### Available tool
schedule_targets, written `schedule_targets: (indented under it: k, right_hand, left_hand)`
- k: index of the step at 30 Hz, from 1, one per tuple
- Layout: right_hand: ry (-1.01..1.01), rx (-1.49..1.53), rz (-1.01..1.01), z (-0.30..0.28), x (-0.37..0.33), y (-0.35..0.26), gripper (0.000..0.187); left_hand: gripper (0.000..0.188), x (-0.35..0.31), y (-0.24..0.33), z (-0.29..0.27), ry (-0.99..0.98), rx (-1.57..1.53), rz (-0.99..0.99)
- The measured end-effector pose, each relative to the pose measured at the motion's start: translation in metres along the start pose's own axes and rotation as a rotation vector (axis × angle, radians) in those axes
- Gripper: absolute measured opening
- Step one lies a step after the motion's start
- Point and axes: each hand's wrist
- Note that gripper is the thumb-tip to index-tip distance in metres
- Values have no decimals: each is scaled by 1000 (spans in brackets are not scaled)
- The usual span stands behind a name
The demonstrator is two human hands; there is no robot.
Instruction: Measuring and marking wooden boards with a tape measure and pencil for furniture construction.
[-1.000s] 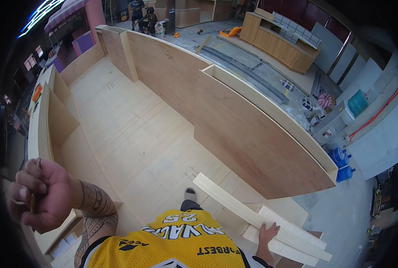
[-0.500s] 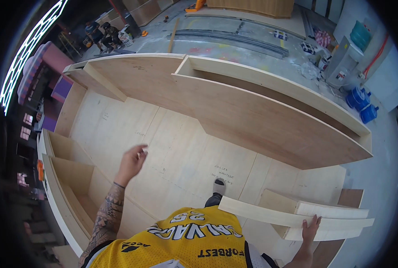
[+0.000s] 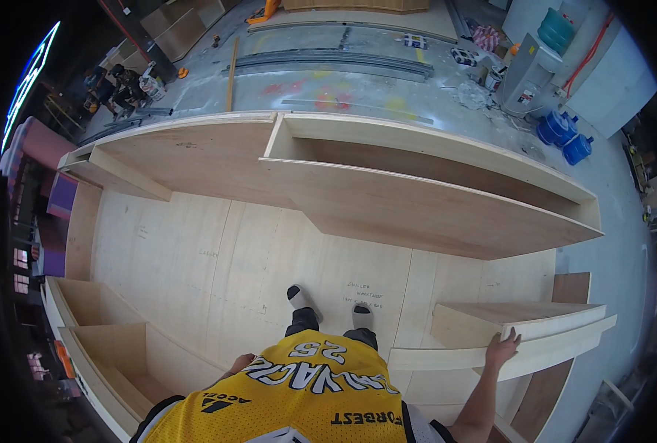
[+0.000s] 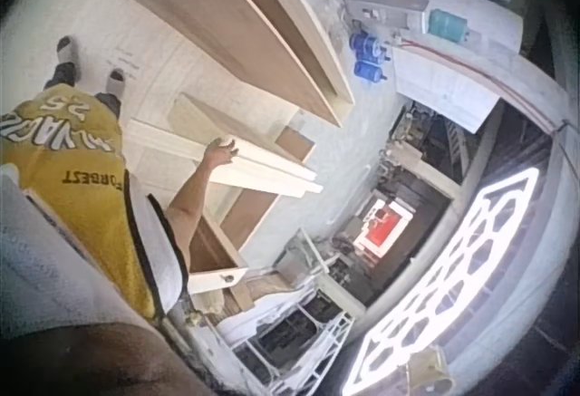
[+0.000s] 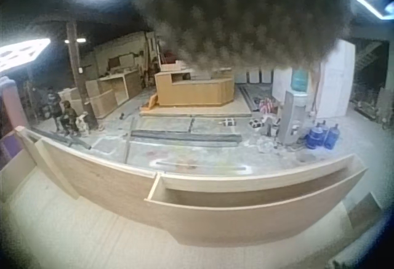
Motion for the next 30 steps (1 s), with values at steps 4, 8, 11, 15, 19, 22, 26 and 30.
schedule_targets:
  k: [4, 8, 11, 15, 19, 22, 26, 30]
  right_hand:
    - [109, 190, -209, 15, -97, -72, 66]
    - [78, 370, -143, 16, -185, -150, 61]
    - [40, 474, -126, 17, -225, -203, 58]
    - [104, 524, -223, 0, -242, -244, 55]
    - [138, 675, -231, -51, -227, -312, 44]
    - [246, 739, -274, -83, -199, -366, 39]
    - [320, 830, -376, -109, -147, -444, 38]
    - [187, 865, -507, -140, -120, -532, 39]
  left_hand:
    - [36, 57, -25, -57, 117, 55, 37]
    - [33, 155, -54, -145, 308, 219, 223]
    - [35, 227, -29, -235, 466, -25, 298]
    - [45, 245, 143, -341, 535, -527, 469]
    - [49, 287, 224, -422, 756, -354, 888]
    - [48, 287, 290, -465, 847, -389, 1048]
    - [45, 284, 339, -515, 847, -220, 930]
    - [36, 318, 357, -564, 854, -94, 963]
Point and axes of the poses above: each hand's wrist, its own x-axis towards the middle knuckle, its own z-axis out of the palm, y = z × x, and after that the axes turned 11 degrees about z, right-handed
